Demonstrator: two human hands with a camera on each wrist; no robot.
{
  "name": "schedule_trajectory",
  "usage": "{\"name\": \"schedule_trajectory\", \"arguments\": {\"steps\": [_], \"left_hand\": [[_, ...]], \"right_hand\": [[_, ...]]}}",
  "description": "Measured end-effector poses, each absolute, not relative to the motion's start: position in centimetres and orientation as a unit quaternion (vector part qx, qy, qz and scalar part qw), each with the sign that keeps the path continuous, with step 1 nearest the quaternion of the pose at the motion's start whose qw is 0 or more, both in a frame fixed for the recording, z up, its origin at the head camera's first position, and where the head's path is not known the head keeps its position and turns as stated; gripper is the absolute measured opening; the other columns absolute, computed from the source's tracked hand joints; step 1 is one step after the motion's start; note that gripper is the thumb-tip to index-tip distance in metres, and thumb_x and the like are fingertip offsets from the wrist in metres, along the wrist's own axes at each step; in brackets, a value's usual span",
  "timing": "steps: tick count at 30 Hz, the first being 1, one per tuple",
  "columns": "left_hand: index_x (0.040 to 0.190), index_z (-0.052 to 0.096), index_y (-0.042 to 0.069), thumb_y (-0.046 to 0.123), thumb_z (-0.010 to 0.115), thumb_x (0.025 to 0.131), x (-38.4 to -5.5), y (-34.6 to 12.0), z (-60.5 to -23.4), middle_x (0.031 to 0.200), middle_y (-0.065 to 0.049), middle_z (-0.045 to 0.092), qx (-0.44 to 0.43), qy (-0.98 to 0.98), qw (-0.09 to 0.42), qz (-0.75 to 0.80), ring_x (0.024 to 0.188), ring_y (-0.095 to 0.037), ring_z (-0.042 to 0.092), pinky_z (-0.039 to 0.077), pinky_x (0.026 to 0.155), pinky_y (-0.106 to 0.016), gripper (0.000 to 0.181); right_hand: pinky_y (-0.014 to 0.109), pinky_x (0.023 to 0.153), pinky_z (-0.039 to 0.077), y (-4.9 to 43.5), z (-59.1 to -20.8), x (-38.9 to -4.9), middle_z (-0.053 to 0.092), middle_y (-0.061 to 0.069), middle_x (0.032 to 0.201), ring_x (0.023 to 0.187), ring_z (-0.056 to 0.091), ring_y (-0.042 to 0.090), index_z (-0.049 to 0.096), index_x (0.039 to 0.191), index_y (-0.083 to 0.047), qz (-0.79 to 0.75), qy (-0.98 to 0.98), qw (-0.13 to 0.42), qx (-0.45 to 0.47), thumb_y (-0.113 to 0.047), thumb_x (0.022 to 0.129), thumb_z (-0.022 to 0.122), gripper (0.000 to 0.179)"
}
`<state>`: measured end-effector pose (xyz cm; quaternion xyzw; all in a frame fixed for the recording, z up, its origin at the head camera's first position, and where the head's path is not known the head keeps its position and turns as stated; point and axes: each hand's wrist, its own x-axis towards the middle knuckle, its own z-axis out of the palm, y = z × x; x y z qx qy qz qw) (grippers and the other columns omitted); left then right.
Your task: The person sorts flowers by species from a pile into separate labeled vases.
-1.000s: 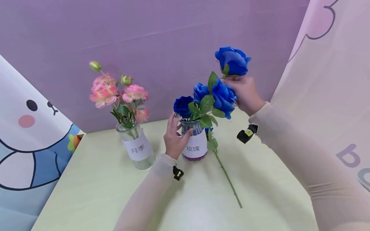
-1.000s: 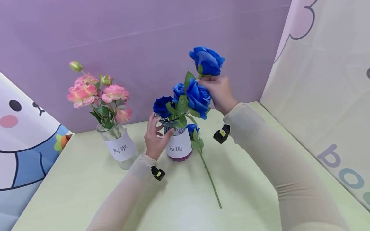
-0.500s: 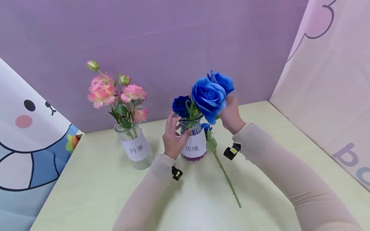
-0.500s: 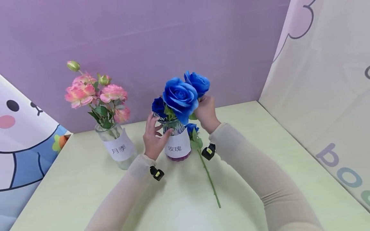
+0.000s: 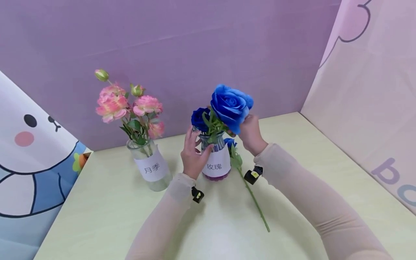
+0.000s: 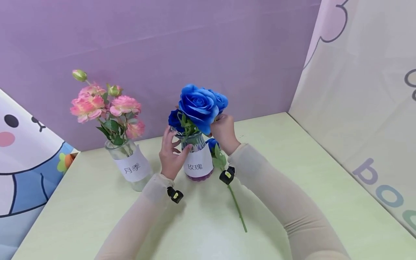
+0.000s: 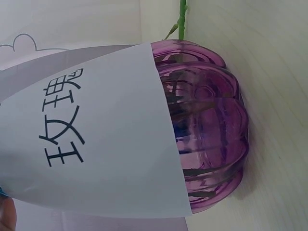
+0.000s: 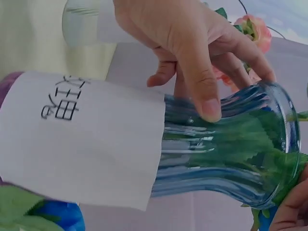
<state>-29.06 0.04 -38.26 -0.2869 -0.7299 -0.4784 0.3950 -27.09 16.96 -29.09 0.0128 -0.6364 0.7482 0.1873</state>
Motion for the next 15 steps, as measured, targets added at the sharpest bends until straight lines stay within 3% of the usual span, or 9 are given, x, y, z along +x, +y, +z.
{"name": "schedule_trajectory", "arguments": {"steps": [3,10,15], "left_hand": [[0.115,0.052,-0.002,0.004,0.080,0.073,-29.1,0.0,-38.2,0.140,-0.029,0.042,-0.290,-0.728,0.400,-0.476,0.086,-0.040,0.068,0.058,0.054,-0.038,0.051],[0.116,0.052,-0.001,0.005,0.081,0.073,-29.3,-0.1,-38.2,0.140,-0.028,0.042,-0.289,-0.731,0.400,-0.471,0.086,-0.039,0.068,0.058,0.053,-0.036,0.052],[0.117,0.052,0.000,0.005,0.081,0.073,-29.2,-0.2,-38.3,0.141,-0.027,0.042,-0.286,-0.736,0.394,-0.471,0.088,-0.038,0.068,0.058,0.053,-0.038,0.053]], "right_hand": [[0.020,0.042,0.046,16.9,-29.3,-27.1,0.058,-0.002,0.054,0.043,0.052,0.009,0.060,0.077,-0.003,0.782,-0.600,0.167,0.021,0.011,0.087,0.049,0.020],[0.020,0.042,0.035,16.3,-29.3,-27.8,0.042,-0.004,0.050,0.043,0.038,0.008,0.047,0.059,-0.013,0.772,-0.600,0.205,-0.049,0.001,0.091,0.054,0.035],[0.019,0.046,0.033,15.8,-28.9,-28.3,0.037,-0.006,0.053,0.048,0.035,0.005,0.044,0.063,-0.015,0.773,-0.584,0.243,-0.050,-0.002,0.095,0.052,0.035]]}}
